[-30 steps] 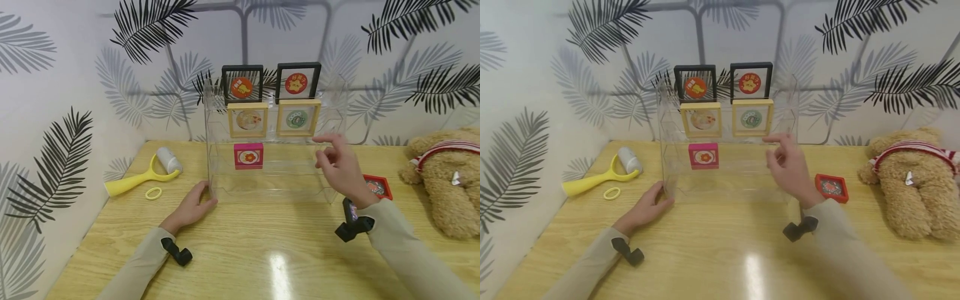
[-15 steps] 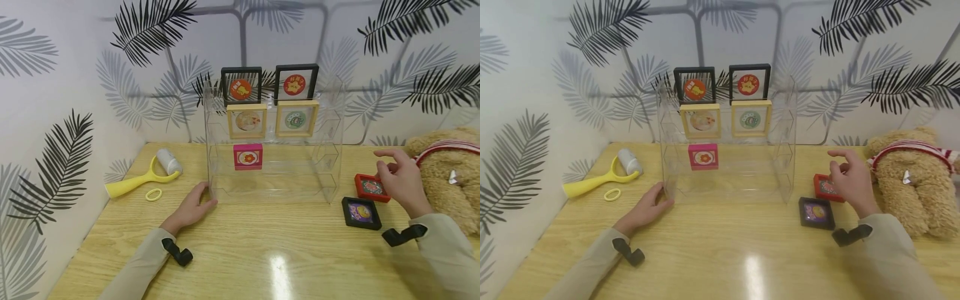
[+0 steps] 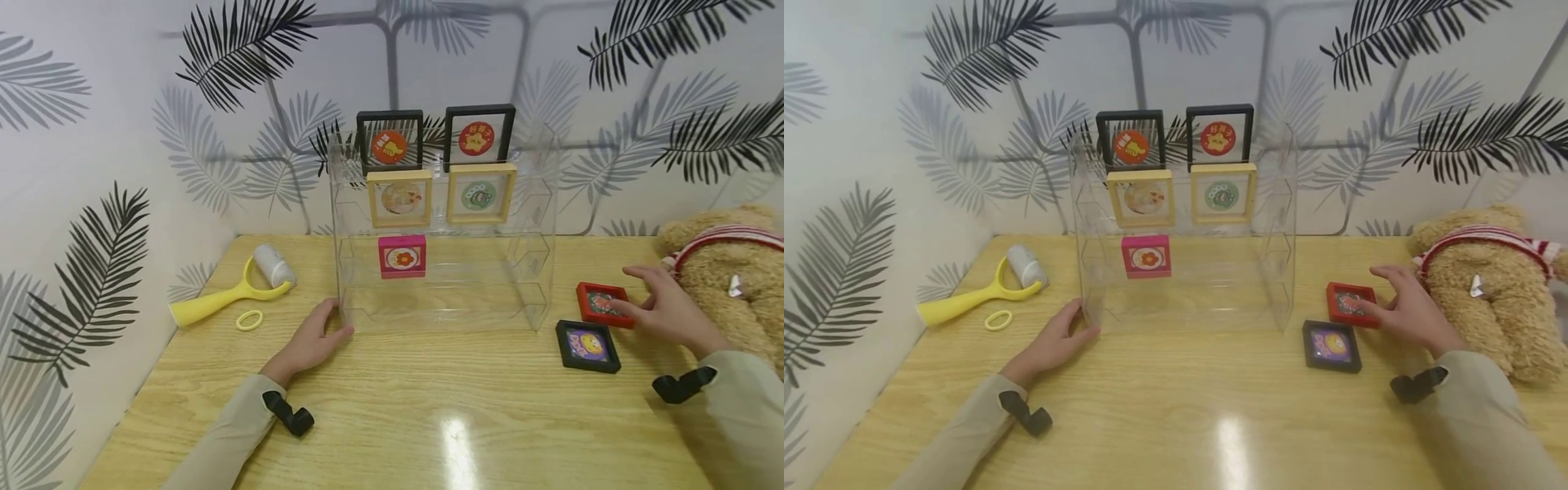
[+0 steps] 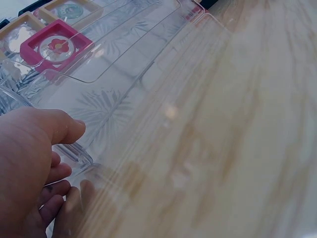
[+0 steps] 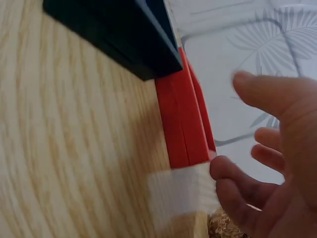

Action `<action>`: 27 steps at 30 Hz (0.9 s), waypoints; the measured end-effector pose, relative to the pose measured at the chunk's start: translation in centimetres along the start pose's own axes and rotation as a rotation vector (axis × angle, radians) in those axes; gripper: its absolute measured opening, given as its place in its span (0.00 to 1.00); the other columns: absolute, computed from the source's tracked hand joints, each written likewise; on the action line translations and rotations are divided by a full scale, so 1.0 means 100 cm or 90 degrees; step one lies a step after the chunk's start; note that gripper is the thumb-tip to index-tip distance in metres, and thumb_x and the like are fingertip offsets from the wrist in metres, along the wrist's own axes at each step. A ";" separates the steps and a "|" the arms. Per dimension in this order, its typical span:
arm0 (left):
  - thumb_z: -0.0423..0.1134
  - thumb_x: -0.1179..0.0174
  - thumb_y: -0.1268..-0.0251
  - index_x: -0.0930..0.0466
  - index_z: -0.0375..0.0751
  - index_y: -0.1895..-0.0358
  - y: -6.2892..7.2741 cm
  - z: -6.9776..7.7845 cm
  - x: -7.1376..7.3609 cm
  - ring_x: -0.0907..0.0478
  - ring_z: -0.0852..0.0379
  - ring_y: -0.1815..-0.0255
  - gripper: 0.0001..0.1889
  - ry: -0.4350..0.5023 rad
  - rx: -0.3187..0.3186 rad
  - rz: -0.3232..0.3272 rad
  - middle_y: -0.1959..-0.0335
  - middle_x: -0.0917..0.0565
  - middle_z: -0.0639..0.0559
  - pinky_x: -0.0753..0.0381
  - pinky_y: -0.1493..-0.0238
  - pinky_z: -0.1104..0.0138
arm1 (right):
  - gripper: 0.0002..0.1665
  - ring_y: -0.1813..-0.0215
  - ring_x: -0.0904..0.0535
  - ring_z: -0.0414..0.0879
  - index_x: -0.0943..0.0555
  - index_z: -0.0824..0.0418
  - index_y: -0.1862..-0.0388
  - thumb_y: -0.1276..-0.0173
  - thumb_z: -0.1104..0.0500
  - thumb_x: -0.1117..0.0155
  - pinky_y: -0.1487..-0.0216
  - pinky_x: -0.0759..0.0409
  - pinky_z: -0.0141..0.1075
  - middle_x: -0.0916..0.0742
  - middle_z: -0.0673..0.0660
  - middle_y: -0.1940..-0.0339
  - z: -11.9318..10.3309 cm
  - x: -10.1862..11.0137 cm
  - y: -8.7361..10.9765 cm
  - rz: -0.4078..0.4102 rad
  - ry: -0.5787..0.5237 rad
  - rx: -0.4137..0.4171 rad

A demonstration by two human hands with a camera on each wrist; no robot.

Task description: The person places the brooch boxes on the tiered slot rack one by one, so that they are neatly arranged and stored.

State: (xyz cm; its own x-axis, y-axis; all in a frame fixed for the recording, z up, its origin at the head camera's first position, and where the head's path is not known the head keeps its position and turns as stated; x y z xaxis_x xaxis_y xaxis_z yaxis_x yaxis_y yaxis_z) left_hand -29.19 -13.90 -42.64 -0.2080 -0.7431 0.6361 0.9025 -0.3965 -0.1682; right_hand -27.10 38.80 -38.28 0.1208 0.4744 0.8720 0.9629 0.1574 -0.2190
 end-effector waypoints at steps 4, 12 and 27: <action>0.38 0.41 0.32 0.35 0.31 0.36 0.001 -0.001 0.000 0.35 0.39 0.32 0.26 0.001 0.003 0.000 0.37 0.29 0.34 0.39 0.31 0.46 | 0.52 0.65 0.18 0.52 0.47 0.80 0.30 0.38 0.53 0.30 0.67 0.21 0.37 0.38 0.82 0.36 0.008 -0.019 0.001 -0.105 -0.020 -0.006; 0.38 0.42 0.32 0.35 0.30 0.36 0.000 0.001 0.000 0.35 0.39 0.32 0.26 0.003 0.004 -0.001 0.37 0.29 0.34 0.39 0.31 0.46 | 0.50 0.66 0.21 0.49 0.42 0.81 0.33 0.44 0.58 0.25 0.63 0.24 0.39 0.29 0.79 0.42 0.011 -0.027 -0.001 -0.113 0.027 0.023; 0.39 0.42 0.32 0.36 0.32 0.35 0.001 -0.002 -0.001 0.36 0.39 0.31 0.26 0.007 0.008 -0.006 0.36 0.30 0.35 0.40 0.30 0.46 | 0.48 0.73 0.24 0.28 0.41 0.73 0.33 0.47 0.65 0.24 0.76 0.25 0.22 0.22 0.49 0.59 0.001 0.002 0.008 0.126 -0.193 -0.048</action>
State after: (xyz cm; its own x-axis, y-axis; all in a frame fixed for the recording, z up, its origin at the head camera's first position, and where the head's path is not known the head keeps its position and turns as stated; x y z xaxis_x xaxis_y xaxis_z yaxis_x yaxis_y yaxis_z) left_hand -29.18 -13.97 -42.91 -0.2208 -0.7450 0.6294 0.9050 -0.3971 -0.1526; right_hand -26.35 39.08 -38.32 0.2403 0.7256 0.6448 0.9447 -0.0221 -0.3272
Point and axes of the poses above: each hand's wrist, its own y-axis away from the middle knuckle, its own x-axis out of the back of the hand, z = x × y, the point moved 7 cm from there along -y, towards the middle knuckle
